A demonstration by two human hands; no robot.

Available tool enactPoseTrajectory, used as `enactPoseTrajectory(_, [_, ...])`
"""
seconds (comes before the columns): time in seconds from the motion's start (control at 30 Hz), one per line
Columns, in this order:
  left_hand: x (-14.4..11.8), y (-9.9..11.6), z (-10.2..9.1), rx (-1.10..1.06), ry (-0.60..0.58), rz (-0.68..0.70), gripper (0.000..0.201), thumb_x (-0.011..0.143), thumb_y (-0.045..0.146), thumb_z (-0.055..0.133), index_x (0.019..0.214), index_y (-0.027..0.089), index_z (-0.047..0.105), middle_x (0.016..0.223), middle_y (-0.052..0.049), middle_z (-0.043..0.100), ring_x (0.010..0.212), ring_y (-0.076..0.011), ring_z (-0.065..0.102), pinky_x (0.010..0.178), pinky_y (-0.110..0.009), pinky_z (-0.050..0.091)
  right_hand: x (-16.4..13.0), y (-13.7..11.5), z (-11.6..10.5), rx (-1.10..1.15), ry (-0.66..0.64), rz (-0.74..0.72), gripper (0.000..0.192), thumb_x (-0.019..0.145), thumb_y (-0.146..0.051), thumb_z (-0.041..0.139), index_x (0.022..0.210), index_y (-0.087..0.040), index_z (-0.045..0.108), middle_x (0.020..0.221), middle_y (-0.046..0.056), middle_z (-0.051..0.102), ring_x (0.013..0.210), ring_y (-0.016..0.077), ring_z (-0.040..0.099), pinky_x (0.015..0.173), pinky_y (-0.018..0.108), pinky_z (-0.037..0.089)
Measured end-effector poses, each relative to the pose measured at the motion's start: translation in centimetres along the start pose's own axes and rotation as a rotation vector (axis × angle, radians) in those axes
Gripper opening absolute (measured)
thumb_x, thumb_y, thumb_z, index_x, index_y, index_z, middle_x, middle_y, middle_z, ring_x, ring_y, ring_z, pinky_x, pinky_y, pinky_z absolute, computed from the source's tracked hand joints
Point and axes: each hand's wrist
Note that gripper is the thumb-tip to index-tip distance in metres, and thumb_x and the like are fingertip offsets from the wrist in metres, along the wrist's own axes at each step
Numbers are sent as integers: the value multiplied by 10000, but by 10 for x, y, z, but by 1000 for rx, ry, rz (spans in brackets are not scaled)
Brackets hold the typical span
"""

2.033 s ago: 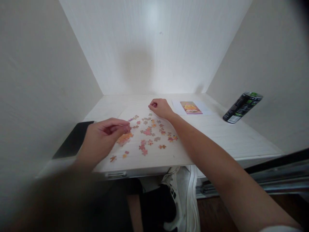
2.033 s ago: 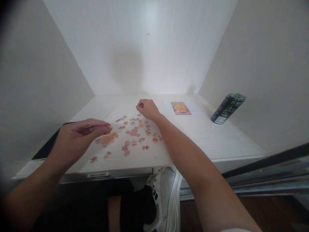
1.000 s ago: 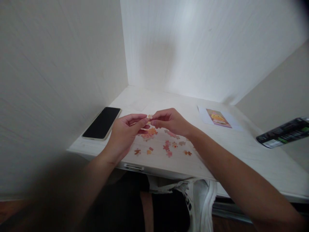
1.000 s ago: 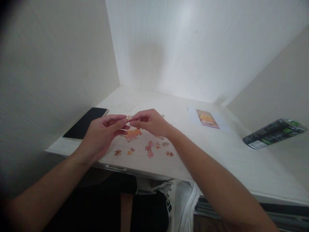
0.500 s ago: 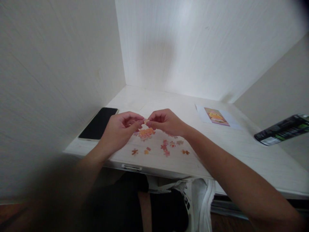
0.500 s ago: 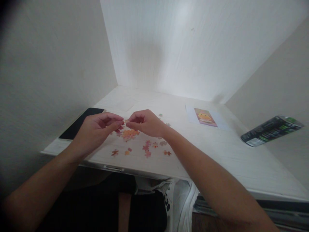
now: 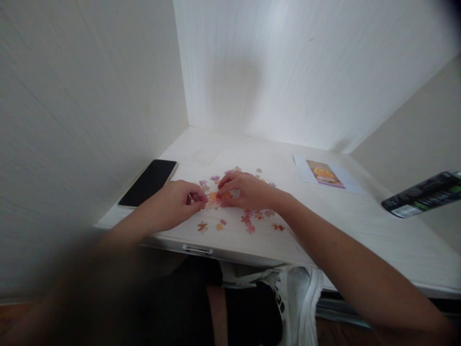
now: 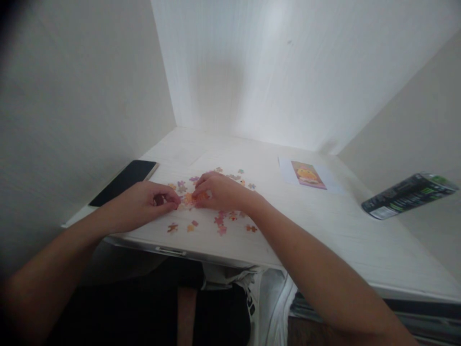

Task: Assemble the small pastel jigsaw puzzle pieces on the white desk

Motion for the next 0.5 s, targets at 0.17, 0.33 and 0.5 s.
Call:
enactPoseTrajectory(0.17, [1, 2, 4, 42, 19, -10, 214, 767, 333, 575, 795, 209, 746, 747, -38, 711, 663, -178, 606, 602, -262, 401, -1, 0, 0, 9, 7, 1, 167, 844, -261, 675, 963, -194, 772, 1024, 89, 703, 930, 178, 610, 904, 345, 446])
enactPoseTrajectory(0.33, [1, 1, 4, 41, 27, -15, 203, 760, 341, 581, 769, 208, 734, 725, -35, 707, 647, -177, 607, 587, -260, 398, -1, -2, -2, 1, -26, 44, 171, 838, -283, 680, 954, -194, 768, 952, 76, 702, 903, 174, 600, 874, 325, 448])
enactPoseTrajectory(0.5, [2, -1, 4, 17, 22, -41, 191, 737, 348, 601, 760, 206, 727, 705, -26, 699, 636, -176, 599, 583, -260, 393, -2, -3, -2, 4, -15, 25, 149, 834, -271, 686, 933, -192, 764, 944, 67, 701, 890, 168, 592, 889, 323, 437])
Point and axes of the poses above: each hand's wrist, its own x-axis towards the middle knuckle, its own z-axis out of the palm, y = z × x
